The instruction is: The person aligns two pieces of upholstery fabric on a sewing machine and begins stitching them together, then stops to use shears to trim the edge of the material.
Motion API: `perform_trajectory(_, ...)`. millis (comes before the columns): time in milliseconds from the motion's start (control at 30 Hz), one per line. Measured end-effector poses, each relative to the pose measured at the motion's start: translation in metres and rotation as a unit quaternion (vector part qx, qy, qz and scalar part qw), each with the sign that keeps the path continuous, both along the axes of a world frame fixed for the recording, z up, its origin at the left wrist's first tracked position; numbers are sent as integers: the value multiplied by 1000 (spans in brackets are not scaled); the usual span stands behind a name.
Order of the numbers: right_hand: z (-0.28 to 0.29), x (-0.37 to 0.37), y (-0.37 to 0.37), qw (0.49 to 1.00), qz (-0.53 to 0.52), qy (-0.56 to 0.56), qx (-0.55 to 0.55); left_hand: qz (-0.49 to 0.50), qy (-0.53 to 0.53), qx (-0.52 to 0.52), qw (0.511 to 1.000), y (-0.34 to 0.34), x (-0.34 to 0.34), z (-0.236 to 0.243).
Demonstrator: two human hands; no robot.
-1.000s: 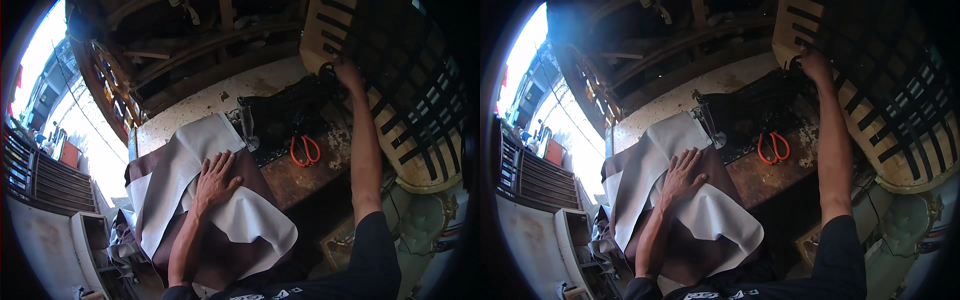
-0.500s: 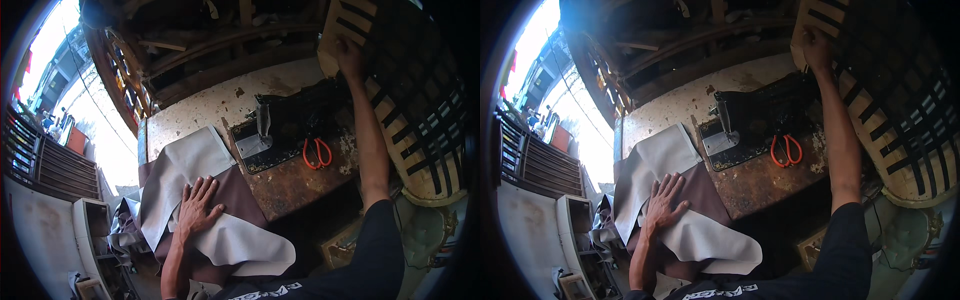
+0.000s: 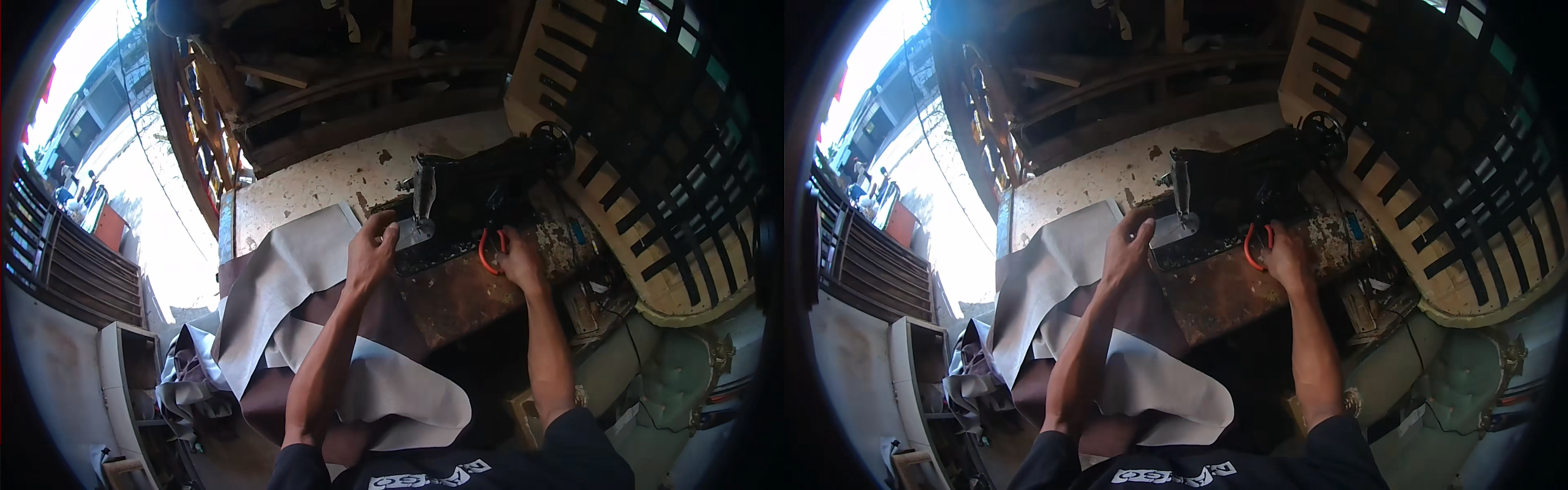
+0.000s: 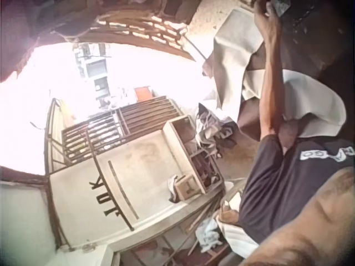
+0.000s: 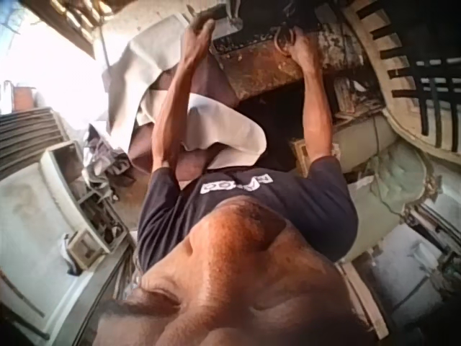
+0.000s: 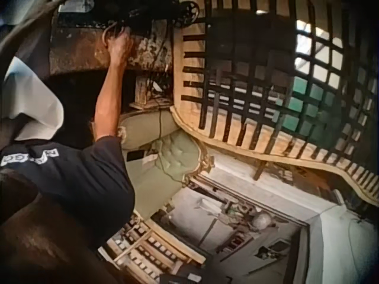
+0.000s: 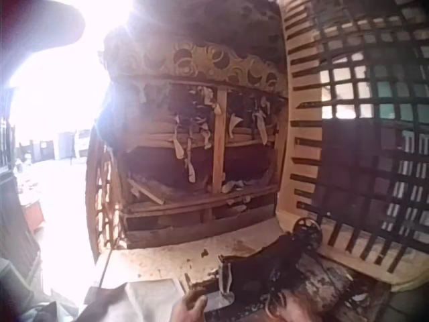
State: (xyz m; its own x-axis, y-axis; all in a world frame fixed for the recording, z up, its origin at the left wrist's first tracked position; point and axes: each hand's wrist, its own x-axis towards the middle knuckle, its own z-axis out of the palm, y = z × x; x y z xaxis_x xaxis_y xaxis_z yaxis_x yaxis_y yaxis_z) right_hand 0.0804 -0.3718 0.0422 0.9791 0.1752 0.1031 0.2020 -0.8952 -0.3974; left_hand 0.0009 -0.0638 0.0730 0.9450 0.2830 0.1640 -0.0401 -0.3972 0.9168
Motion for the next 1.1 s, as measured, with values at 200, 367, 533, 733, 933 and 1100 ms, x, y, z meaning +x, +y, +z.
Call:
perform_trajectory(200, 14, -5, 5, 999, -11, 35, 35, 16, -29, -312, 950, -13, 68, -17)
perform_trajectory(367, 23, -31, -1, 967, -11, 163, 195, 8, -85, -59, 995, -20, 37, -29)
perform_trajectory(533, 14, -89, 26, 761, 94, 393, 508, -87, -60, 141, 984, 18, -30, -44)
perform_trajectory(733, 15, -154, 116, 668, 83, 500, 546, 13, 89, 385, 918, 69, -106, -55)
perform_trajectory(933, 24, -161, 170, 639, 98, 566, 512, 23, 61, 330, 942, 81, -118, -55)
perform_trajectory(1100, 14, -173, 195, 702, 109, 524, 471, 56, 22, 277, 959, 89, -122, -62)
